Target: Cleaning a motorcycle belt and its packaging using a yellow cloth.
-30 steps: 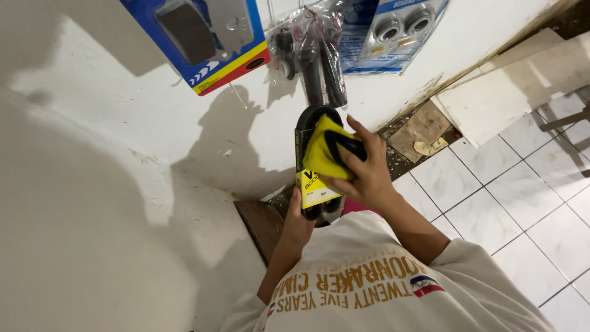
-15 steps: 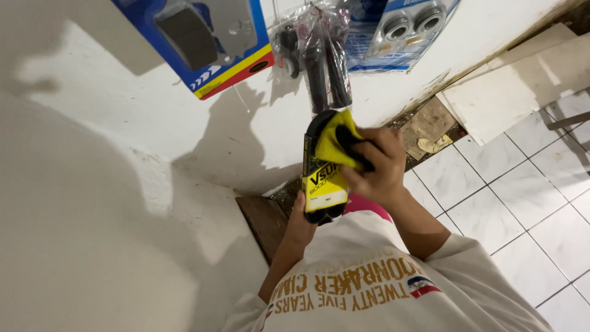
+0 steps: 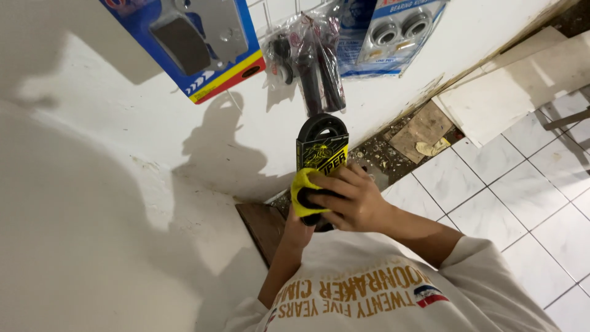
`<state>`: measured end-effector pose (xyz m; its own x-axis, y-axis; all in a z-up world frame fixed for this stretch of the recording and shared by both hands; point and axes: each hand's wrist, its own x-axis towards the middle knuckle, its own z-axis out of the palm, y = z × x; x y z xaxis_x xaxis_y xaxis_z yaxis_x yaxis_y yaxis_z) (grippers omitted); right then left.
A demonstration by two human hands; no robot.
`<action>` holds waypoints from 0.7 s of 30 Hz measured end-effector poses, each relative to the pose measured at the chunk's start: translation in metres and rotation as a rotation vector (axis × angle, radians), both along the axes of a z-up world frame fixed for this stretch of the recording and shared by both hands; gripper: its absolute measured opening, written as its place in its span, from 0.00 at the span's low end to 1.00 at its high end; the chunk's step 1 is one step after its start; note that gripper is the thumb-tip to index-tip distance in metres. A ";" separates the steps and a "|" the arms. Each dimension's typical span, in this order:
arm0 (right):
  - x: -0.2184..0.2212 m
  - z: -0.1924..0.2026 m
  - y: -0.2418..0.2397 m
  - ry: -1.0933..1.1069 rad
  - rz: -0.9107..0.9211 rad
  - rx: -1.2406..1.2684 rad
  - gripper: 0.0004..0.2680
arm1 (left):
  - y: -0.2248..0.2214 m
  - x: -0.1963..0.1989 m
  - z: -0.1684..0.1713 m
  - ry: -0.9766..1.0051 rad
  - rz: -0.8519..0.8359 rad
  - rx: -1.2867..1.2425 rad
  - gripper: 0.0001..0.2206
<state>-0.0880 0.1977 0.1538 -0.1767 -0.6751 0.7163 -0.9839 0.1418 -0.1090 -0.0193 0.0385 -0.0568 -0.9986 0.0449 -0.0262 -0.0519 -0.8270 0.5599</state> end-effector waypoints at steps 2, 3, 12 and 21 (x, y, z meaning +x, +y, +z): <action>-0.015 -0.016 0.006 -0.052 -0.098 -0.071 0.12 | 0.000 0.002 -0.007 0.033 0.006 -0.046 0.27; -0.023 -0.023 0.009 -0.098 -0.195 -0.144 0.10 | 0.001 0.004 -0.010 0.072 0.012 -0.093 0.27; -0.022 -0.017 0.007 -0.031 -0.152 -0.155 0.09 | 0.002 0.009 -0.028 0.056 -0.061 -0.268 0.27; -0.020 -0.016 0.006 -0.023 -0.121 -0.143 0.11 | 0.003 0.010 -0.045 0.003 -0.082 -0.134 0.26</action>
